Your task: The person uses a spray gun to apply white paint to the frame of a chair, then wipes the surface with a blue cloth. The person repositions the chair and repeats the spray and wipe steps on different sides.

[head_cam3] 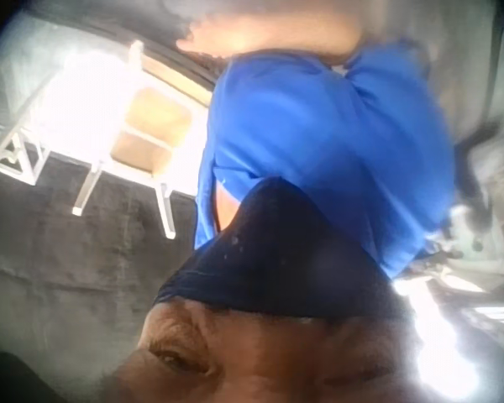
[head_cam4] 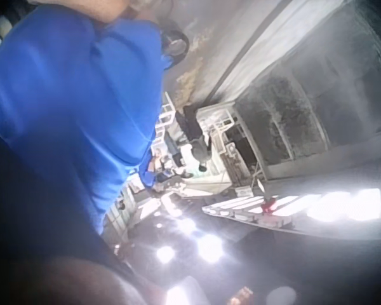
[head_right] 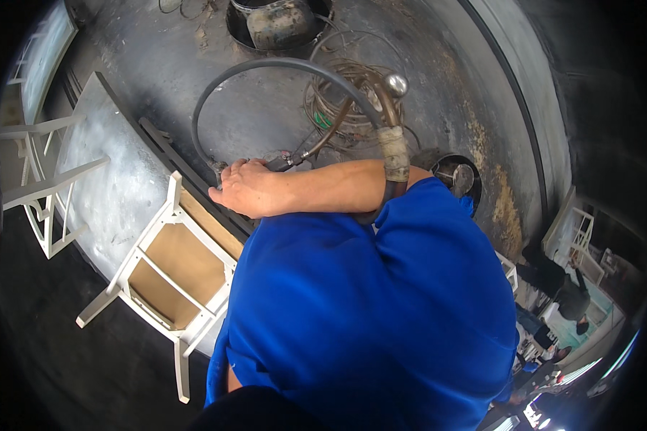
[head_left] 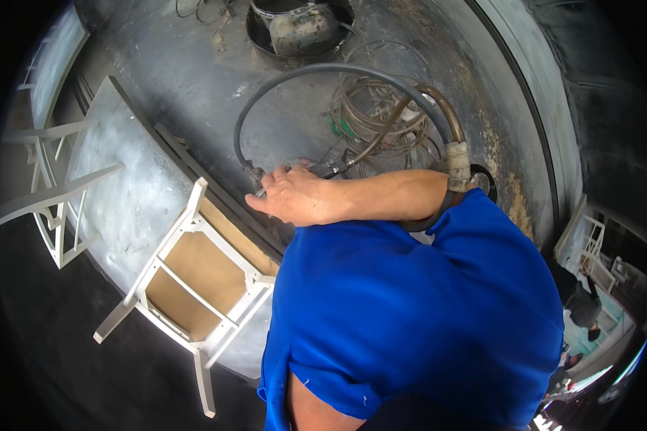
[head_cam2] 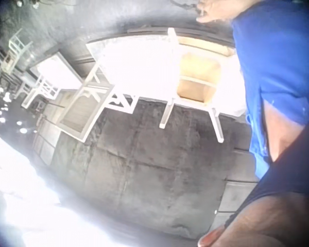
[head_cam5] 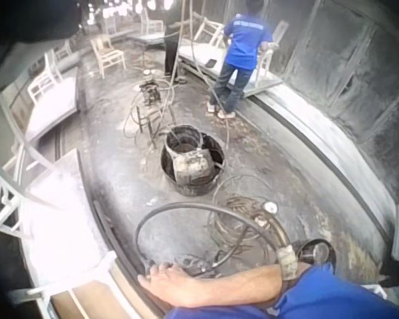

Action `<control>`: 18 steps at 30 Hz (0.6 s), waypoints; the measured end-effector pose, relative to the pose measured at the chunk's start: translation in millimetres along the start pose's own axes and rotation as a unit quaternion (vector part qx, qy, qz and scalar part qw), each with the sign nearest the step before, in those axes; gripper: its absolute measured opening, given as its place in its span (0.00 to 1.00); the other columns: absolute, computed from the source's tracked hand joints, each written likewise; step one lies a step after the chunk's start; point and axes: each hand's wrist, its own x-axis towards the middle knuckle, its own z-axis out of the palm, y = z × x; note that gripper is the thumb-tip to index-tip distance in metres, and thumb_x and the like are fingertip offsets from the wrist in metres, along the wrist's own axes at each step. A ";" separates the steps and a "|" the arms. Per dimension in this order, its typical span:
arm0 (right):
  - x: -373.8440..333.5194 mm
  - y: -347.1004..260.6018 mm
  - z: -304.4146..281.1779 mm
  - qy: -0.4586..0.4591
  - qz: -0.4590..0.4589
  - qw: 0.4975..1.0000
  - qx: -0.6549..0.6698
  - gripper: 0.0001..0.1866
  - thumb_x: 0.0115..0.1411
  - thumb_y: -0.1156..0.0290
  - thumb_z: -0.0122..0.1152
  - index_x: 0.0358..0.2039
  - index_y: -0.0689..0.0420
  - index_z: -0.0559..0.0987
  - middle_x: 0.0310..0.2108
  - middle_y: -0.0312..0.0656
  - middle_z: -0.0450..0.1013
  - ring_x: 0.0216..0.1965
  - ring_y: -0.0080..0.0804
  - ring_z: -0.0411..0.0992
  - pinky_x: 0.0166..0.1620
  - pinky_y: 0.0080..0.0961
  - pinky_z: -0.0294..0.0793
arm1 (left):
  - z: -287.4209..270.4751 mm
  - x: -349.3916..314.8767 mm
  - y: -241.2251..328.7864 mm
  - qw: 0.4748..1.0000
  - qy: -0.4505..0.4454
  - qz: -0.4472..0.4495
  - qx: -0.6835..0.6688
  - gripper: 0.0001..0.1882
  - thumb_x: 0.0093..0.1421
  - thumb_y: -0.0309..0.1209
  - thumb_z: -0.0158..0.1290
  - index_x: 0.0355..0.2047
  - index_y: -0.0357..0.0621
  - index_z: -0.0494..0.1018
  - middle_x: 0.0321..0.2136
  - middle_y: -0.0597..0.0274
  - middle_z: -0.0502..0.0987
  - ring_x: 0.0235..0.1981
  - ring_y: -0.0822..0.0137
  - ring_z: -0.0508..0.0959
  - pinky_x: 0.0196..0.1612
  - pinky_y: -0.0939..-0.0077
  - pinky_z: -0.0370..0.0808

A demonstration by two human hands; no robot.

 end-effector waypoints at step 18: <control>-102.0 -99.1 73.8 -0.025 -0.021 0.994 0.107 0.20 0.57 0.66 0.63 0.50 0.56 0.79 0.40 0.55 0.78 0.44 0.56 0.78 0.37 0.50 0.80 | 2.1 -15.7 -29.0 0.980 -0.091 0.087 0.154 0.22 0.72 0.45 0.48 0.55 0.39 0.71 0.40 0.53 0.78 0.40 0.57 0.80 0.39 0.65 0.82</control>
